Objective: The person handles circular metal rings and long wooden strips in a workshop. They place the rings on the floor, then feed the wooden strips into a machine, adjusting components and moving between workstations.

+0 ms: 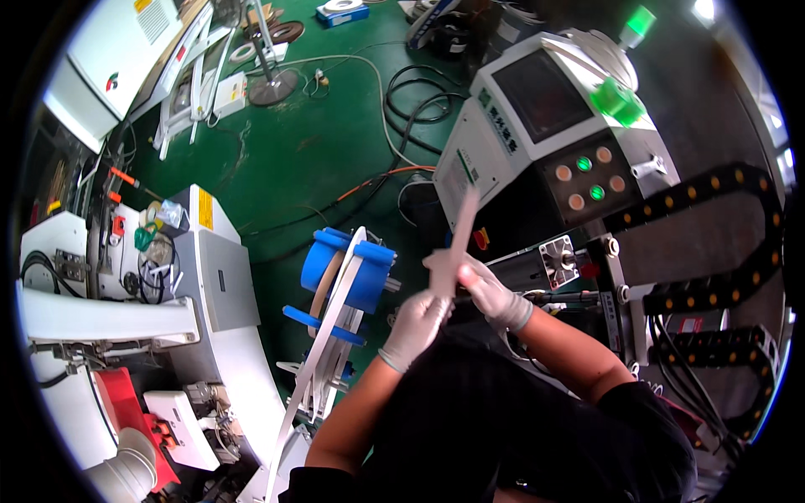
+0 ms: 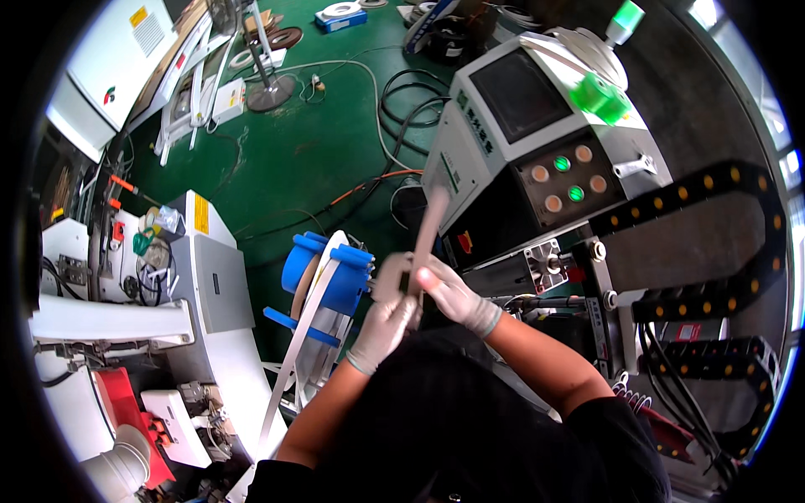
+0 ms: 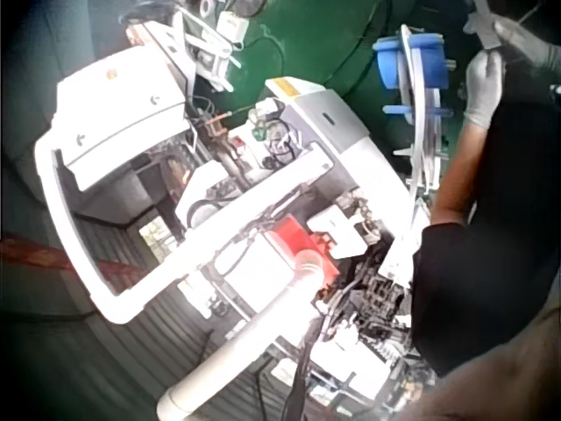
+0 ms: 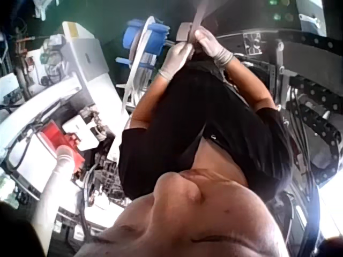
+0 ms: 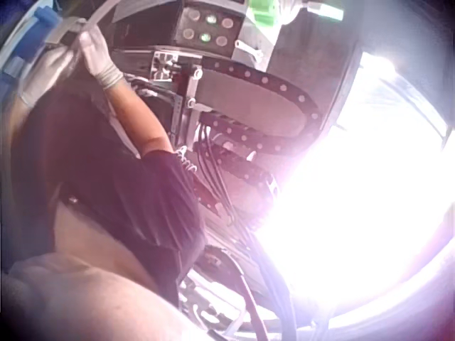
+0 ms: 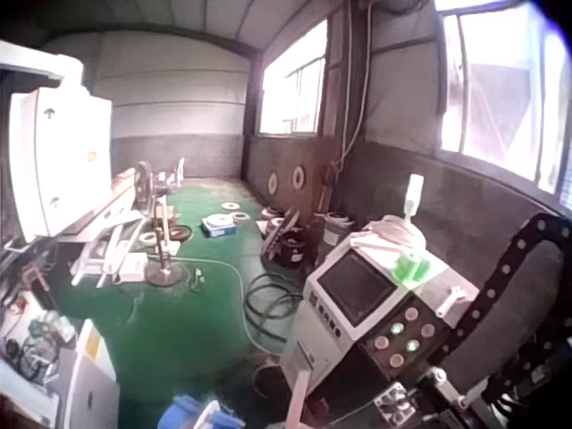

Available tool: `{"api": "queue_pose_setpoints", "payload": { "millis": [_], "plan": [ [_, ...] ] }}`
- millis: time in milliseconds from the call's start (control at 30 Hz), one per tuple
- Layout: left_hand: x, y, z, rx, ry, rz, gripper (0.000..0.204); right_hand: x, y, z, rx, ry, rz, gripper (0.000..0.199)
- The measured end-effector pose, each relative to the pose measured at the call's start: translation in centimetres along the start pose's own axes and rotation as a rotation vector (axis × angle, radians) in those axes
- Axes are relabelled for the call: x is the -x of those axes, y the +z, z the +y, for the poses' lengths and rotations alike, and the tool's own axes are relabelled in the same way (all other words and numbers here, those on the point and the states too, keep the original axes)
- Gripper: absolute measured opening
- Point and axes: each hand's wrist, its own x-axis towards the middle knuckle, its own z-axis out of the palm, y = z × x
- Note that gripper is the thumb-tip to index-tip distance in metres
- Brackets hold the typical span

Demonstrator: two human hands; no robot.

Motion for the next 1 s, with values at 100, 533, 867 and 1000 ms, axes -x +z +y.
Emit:
{"api": "queue_pose_setpoints", "payload": {
  "millis": [100, 533, 867, 1000],
  "plan": [
    [-1.7, -4.5, 0.5, -0.516, 0.088, 0.138, 0.034, -8.5, 1.1, 4.0, 0.503, 0.037, -0.144, 0.045],
    [2.6, -12.8, 2.2, -0.525, -0.24, 0.458, 0.027, -25.0, 8.3, 4.9, 1.106, 0.233, -0.742, 0.038],
    [-15.3, -20.4, 9.7, -0.729, -0.174, 0.889, 0.019, -45.7, 5.3, 6.7, 0.604, -0.126, -1.205, 0.029],
    [-22.9, -25.2, 10.8, -0.596, -0.198, 1.013, 0.037, -56.7, -1.1, 5.7, 0.508, 0.294, -0.994, 0.032]
  ]
}}
